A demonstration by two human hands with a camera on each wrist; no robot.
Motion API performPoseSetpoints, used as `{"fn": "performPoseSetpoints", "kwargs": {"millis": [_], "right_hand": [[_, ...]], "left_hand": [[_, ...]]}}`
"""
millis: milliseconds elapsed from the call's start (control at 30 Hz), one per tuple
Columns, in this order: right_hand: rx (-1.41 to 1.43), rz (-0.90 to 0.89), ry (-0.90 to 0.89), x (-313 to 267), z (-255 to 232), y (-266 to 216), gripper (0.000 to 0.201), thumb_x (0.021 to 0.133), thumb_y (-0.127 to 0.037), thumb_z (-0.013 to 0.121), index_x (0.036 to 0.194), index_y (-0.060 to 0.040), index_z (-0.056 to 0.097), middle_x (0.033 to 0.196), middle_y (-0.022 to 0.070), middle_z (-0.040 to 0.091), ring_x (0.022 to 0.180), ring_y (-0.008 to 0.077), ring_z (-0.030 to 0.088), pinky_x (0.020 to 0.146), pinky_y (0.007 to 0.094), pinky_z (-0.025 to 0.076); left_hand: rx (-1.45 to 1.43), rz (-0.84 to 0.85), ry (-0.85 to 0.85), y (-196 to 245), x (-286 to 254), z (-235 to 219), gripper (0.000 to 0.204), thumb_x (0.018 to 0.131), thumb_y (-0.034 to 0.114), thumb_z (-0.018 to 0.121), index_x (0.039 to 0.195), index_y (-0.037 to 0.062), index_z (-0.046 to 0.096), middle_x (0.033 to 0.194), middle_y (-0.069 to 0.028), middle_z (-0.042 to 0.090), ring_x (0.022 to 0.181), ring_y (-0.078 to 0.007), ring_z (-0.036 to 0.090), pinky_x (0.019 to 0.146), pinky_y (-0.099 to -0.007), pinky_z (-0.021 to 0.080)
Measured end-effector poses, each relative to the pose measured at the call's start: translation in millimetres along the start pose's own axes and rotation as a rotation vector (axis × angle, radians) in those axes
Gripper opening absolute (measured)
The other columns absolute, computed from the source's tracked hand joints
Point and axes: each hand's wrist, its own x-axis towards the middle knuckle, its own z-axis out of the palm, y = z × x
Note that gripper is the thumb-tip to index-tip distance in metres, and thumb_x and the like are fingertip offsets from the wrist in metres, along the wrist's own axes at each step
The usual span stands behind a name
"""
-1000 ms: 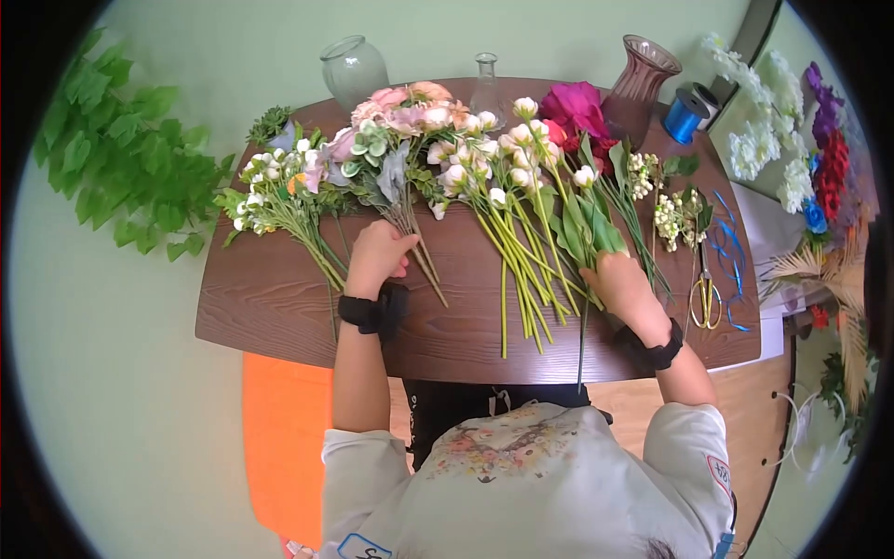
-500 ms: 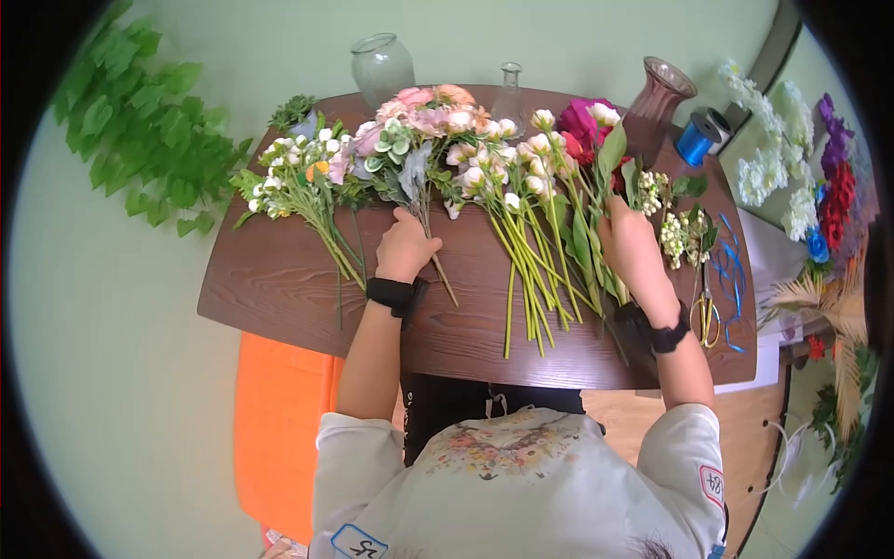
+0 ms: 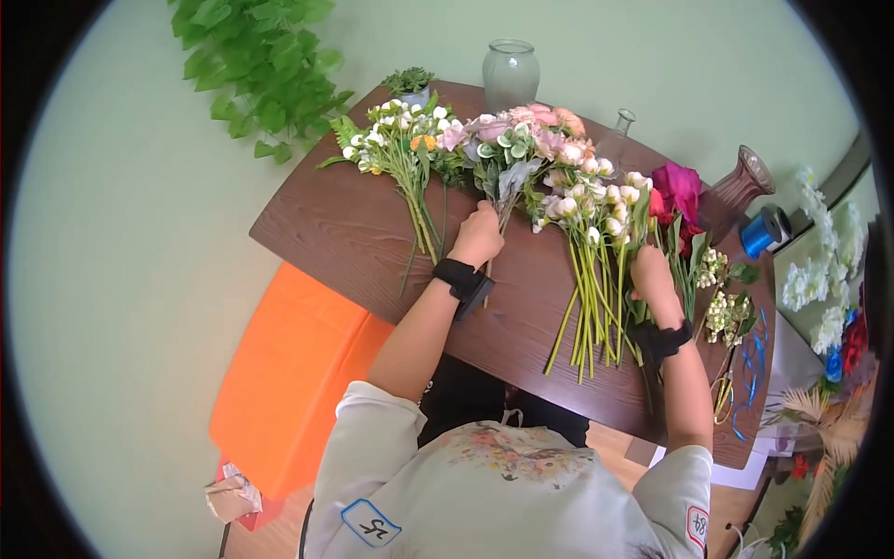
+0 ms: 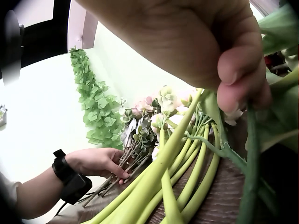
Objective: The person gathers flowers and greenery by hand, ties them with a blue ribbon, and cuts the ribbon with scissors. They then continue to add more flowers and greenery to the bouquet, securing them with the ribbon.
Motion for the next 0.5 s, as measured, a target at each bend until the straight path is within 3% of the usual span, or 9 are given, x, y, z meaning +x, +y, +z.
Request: {"fn": "performPoseSetpoints", "kwargs": {"millis": [33,200,267,333,400,500], "right_hand": [[0.073,0.065,-0.045,-0.9,-2.8,-3.4,0.015,0.072,0.001,0.045,0.071,0.0127,0.053,0.057,0.0250,0.055,0.049,0.0296,0.058,0.055,0.0356,0.049],[0.025,-0.022,-0.015,4.8,-9.3,-0.4,0.023,0.075,-0.005,0.041,0.071,0.0134,0.053,0.053,0.0228,0.054,0.041,0.0271,0.056,0.052,0.0351,0.048],[0.055,-0.024,-0.017,6.6,-19.0,-2.3,0.025,0.075,-0.008,0.040,0.069,0.0126,0.053,0.055,0.0225,0.055,0.043,0.0277,0.057,0.050,0.0349,0.048],[0.101,-0.019,-0.052,7.9,-25.1,-4.2,0.025,0.075,-0.009,0.040,0.070,0.0125,0.052,0.057,0.0235,0.055,0.044,0.0282,0.057,0.051,0.0353,0.048],[0.082,-0.109,-0.048,12.8,-15.4,1.2,0.025,0.075,-0.008,0.039,0.075,0.0141,0.051,0.058,0.0236,0.055,0.044,0.0278,0.057,0.051,0.0352,0.049],[0.070,-0.120,-0.020,11.1,-0.1,3.2,0.023,0.075,-0.005,0.039,0.080,0.0152,0.049,0.058,0.0227,0.055,0.043,0.0266,0.056,0.045,0.0339,0.048]], "left_hand": [[-0.077,-0.015,-0.022,-0.7,3.0,1.2,0.036,0.062,0.005,0.062,0.084,-0.0112,0.039,0.060,-0.0205,0.056,0.056,-0.0297,0.060,0.053,-0.0347,0.048],[-0.087,-0.035,-0.061,4.0,9.8,0.5,0.027,0.064,0.000,0.058,0.081,-0.0105,0.039,0.056,-0.0179,0.056,0.048,-0.0262,0.059,0.044,-0.0314,0.048],[-0.132,-0.098,-0.129,11.9,1.0,-5.3,0.030,0.062,0.000,0.057,0.084,-0.0119,0.040,0.076,-0.0292,0.055,0.076,-0.0404,0.056,0.068,-0.0412,0.047],[-0.134,-0.102,-0.156,17.0,-10.5,-13.6,0.033,0.061,0.000,0.059,0.085,-0.0122,0.040,0.077,-0.0293,0.055,0.077,-0.0405,0.056,0.069,-0.0413,0.047],[-0.125,-0.054,-0.175,17.0,-20.2,-17.3,0.026,0.062,-0.002,0.057,0.080,-0.0103,0.039,0.060,-0.0212,0.057,0.050,-0.0273,0.060,0.042,-0.0333,0.049],[-0.082,-0.034,-0.154,9.6,-24.6,-12.9,0.034,0.062,0.006,0.063,0.081,-0.0111,0.041,0.066,-0.0239,0.057,0.057,-0.0302,0.060,0.048,-0.0344,0.050]]}}
